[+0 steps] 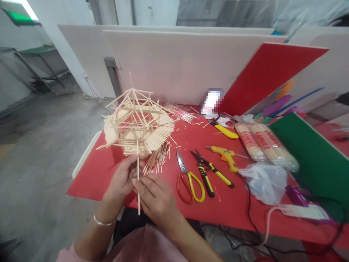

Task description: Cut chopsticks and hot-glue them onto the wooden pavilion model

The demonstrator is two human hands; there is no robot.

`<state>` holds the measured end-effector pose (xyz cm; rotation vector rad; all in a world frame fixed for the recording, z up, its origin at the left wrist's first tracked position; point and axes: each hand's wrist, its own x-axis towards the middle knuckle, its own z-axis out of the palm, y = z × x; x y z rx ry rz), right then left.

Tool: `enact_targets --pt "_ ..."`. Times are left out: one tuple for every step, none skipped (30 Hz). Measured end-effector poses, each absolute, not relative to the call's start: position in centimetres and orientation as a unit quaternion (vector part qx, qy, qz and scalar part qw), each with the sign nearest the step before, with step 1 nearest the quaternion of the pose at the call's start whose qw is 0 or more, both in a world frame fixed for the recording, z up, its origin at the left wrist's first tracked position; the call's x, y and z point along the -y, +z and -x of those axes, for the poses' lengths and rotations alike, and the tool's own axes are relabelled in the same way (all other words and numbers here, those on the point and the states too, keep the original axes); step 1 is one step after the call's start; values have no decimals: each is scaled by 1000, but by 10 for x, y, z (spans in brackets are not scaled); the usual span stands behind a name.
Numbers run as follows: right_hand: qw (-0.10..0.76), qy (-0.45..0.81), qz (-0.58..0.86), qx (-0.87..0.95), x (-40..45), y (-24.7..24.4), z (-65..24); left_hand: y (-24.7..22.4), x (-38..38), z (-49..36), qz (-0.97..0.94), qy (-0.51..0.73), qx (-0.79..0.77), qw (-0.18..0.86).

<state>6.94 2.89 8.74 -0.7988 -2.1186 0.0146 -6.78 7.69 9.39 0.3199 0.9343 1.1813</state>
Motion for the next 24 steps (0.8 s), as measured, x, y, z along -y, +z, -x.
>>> enact_targets --pt "426 8 318 847 -29 87 -70 94 -76 66 -139 535 -421 719" --pt "426 10 319 846 -29 86 -71 94 -76 65 -136 534 -420 721" --pt "427 12 321 845 -29 84 -73 93 -76 63 -134 534 -417 723" --pt "428 14 324 844 -28 83 -74 93 -76 61 -134 533 -415 725" --pt "428 16 327 842 -28 81 -75 93 -76 60 -135 533 -412 726" --pt "427 19 330 841 -28 79 -77 92 -76 58 -135 534 -410 727" --pt "425 21 333 841 -28 78 -78 92 -77 57 -135 536 -410 726" --pt "423 24 333 842 -27 76 -79 92 -77 56 -133 540 -409 723" --pt "419 28 333 844 -27 75 -80 93 -77 55 -129 543 -409 721" --pt "417 33 332 845 -27 74 -81 93 -78 55 -124 546 -410 720" --pt "417 37 331 846 -27 73 -82 94 -78 54 -120 548 -410 719" --pt "418 41 329 846 -28 73 -83 94 -78 53 -116 550 -409 719" --pt "419 43 328 845 -28 73 -84 95 -78 53 -115 551 -407 720" --pt "421 45 328 845 -28 73 -85 95 -77 52 -115 552 -405 720" --pt "422 44 327 844 -28 73 -85 95 -77 52 -116 554 -403 719" --pt "423 43 327 844 -29 73 -86 95 -77 51 -118 555 -401 719" --pt "425 42 327 843 -29 73 -86 95 -77 51 -121 557 -399 718" --pt "426 40 326 843 -29 72 -86 95 -77 50 -122 559 -399 716" --pt "428 38 327 842 -29 72 -86 95 -76 49 -121 561 -401 714" --pt "429 35 327 841 -29 72 -87 95 -76 49 -118 562 -404 712" --pt "428 33 330 841 -29 72 -87 96 -76 48 -115 564 -407 710" --pt "425 30 333 841 -29 71 -87 96 -76 48 -112 566 -409 707" --pt "422 28 336 841 -28 71 -88 97 -76 47 -109 568 -410 705" --pt "422 26 338 841 -28 71 -88 98 -76 47 -108 569 -410 705"
